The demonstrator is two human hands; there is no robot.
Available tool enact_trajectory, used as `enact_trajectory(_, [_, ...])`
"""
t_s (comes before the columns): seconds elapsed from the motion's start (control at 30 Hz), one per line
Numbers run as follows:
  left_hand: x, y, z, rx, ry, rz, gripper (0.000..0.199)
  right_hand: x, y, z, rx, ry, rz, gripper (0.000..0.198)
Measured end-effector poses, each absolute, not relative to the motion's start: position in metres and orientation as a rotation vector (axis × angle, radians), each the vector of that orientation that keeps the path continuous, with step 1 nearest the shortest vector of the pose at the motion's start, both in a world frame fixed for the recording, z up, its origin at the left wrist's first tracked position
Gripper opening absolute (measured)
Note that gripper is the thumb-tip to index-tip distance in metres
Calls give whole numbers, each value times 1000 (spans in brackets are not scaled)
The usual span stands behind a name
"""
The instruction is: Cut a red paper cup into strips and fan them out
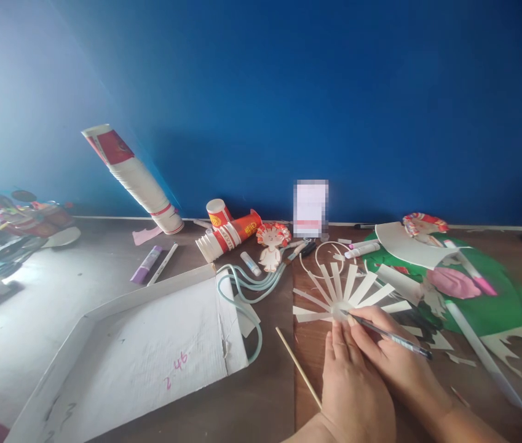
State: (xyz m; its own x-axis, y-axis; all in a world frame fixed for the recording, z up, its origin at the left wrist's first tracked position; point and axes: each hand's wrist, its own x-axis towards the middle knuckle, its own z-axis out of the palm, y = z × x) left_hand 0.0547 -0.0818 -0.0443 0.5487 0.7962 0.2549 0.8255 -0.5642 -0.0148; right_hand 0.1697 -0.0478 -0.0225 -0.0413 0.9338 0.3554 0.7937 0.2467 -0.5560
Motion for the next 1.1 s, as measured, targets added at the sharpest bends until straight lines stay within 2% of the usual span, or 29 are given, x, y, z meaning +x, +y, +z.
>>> enact_trajectory(1.1, [53, -82, -41, -2669, -1376, -287, 52, 168, -47, -19, -1585, -1863, 272, 10])
